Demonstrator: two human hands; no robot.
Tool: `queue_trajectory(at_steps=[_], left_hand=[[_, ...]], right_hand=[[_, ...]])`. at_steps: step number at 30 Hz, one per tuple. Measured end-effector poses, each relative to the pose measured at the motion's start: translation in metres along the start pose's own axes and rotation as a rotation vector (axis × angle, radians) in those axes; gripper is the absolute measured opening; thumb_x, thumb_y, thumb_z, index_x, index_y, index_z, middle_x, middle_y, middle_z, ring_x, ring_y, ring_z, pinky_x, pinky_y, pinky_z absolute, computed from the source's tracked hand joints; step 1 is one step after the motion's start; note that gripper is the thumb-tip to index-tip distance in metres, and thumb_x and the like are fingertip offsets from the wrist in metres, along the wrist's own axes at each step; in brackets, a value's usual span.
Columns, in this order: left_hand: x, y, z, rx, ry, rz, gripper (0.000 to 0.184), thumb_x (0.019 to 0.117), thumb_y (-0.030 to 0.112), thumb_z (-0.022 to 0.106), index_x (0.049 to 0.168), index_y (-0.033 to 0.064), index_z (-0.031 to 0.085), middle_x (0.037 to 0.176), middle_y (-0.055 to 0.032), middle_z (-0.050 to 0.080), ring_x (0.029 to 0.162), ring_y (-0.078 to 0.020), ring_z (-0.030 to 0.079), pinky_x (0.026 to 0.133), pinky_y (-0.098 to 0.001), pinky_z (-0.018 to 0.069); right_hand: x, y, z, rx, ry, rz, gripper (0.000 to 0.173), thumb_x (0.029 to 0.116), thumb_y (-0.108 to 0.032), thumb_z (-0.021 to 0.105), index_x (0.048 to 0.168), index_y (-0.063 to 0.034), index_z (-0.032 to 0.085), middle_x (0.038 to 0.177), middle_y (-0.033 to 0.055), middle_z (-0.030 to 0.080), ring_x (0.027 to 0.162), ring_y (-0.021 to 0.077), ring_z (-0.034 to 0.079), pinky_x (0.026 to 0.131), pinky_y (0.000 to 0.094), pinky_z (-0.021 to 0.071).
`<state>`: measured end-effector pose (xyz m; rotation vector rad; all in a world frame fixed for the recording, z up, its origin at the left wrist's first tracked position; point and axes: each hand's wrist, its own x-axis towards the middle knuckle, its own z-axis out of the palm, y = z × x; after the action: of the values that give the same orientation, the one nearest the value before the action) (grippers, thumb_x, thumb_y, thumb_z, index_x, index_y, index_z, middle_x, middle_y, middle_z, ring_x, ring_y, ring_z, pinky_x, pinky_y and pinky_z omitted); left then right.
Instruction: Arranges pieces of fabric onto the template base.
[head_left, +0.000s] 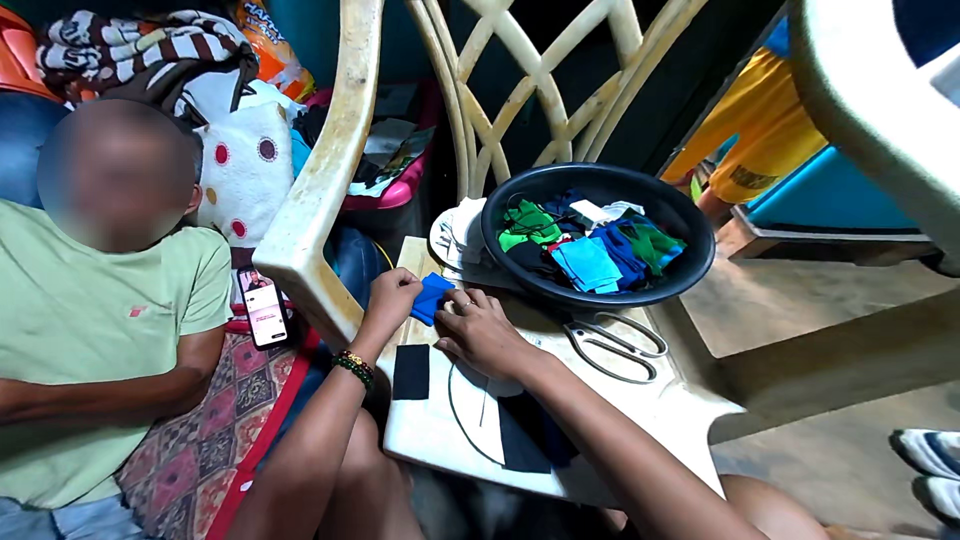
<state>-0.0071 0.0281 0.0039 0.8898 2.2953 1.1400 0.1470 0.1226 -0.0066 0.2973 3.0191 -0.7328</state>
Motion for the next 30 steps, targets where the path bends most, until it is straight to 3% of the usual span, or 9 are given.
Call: queue_trajectory(at_steps=[6,9,11,16,18,21,23,26,30], left_hand=[[0.004,-0.001,0.006,-0.354,0.152,-0.136,0.02,0.1068,0.01,0.048,0.111,-0.0069,0.058,0.097,-0.0191,0.06,0.082,-0.0226,0.06,0.078,-0.0395,0.0531],[0.007,0.002,0.006,-0.57,0.276,-0.079,0.026,0.1079,0.01,0.042,0.12,-0.0088,0.054,0.114,-0.0234,0.058,0.097,-0.0267,0.061,0.088,-0.0426,0.0535],[0.006,0.003,0.005,-0.69,0.319,0.026,0.024,0.108,0.01,0.038,0.118,-0.0066,0.051,0.114,-0.0194,0.054,0.1,-0.0241,0.059,0.093,-0.0427,0.0525],[-0.024,0.017,0.0,-0.854,0.196,0.149,0.018,0.1027,0.003,0.033,0.099,0.0047,0.051,0.09,-0.0046,0.054,0.078,-0.0153,0.061,0.084,-0.0413,0.0578],[-0.046,0.024,-0.003,-0.906,0.091,0.132,0.021,0.1013,0.002,0.03,0.095,0.0065,0.05,0.087,-0.004,0.059,0.079,-0.0164,0.065,0.083,-0.0408,0.0591],[-0.075,0.025,-0.003,-0.95,-0.033,0.09,0.029,0.0986,0.003,0.028,0.087,0.0106,0.054,0.08,-0.001,0.064,0.075,-0.0135,0.067,0.076,-0.034,0.0591],[-0.09,0.024,0.001,-0.985,-0.086,0.067,0.031,0.0986,0.004,0.028,0.084,0.0122,0.055,0.078,-0.0001,0.065,0.072,-0.0109,0.067,0.072,-0.03,0.0594],[-0.111,0.022,0.01,-1.047,-0.125,0.034,0.033,0.0995,0.005,0.027,0.086,0.0116,0.056,0.079,-0.0014,0.068,0.074,-0.0117,0.07,0.073,-0.03,0.0609],[-0.137,0.012,0.025,-1.05,-0.114,0.103,0.023,0.0972,0.003,0.039,0.092,0.0132,0.059,0.079,0.0021,0.07,0.072,-0.0076,0.07,0.071,-0.0263,0.0611]], right_hand=[[0.007,0.002,-0.006,0.105,-0.023,0.002,0.044,0.1059,-0.031,0.055,0.135,0.0005,0.062,0.156,0.0198,0.044,0.15,0.0413,0.029,0.118,0.0589,0.0225],[0.014,0.006,-0.01,0.186,-0.055,0.036,0.043,0.1067,-0.032,0.054,0.131,0.0011,0.064,0.159,0.0207,0.04,0.153,0.0414,0.024,0.12,0.0599,0.0196],[0.017,0.008,-0.009,0.204,-0.063,0.052,0.042,0.1069,-0.034,0.053,0.127,0.0007,0.065,0.16,0.0206,0.038,0.153,0.0418,0.023,0.12,0.0603,0.0195],[0.008,0.007,-0.017,0.292,0.0,0.06,0.038,0.105,-0.028,0.058,0.124,0.0031,0.066,0.157,0.0224,0.043,0.152,0.0419,0.025,0.121,0.058,0.0213],[-0.007,0.005,-0.019,0.617,0.155,0.052,0.032,0.0964,-0.009,0.065,0.123,0.0074,0.058,0.142,0.0229,0.052,0.14,0.0326,0.043,0.113,0.0473,0.0366],[-0.029,0.002,-0.015,1.286,0.235,-0.048,0.056,0.0773,0.001,0.057,0.13,-0.0082,0.041,0.109,0.0002,0.065,0.096,0.007,0.066,0.083,0.0264,0.0557],[-0.043,0.003,-0.015,1.569,0.148,-0.097,0.06,0.0773,-0.001,0.055,0.133,-0.0132,0.036,0.102,0.0005,0.069,0.09,0.011,0.071,0.085,0.0307,0.0587],[-0.065,-0.008,-0.017,1.509,0.244,0.033,0.044,0.086,0.007,0.059,0.125,-0.0079,0.044,0.087,-0.0006,0.069,0.077,0.0089,0.069,0.077,0.0269,0.0595],[-0.087,-0.005,-0.011,1.26,0.364,0.026,0.037,0.0784,0.019,0.067,0.104,-0.0061,0.056,0.08,-0.0032,0.067,0.07,0.003,0.066,0.068,0.0194,0.0573]])
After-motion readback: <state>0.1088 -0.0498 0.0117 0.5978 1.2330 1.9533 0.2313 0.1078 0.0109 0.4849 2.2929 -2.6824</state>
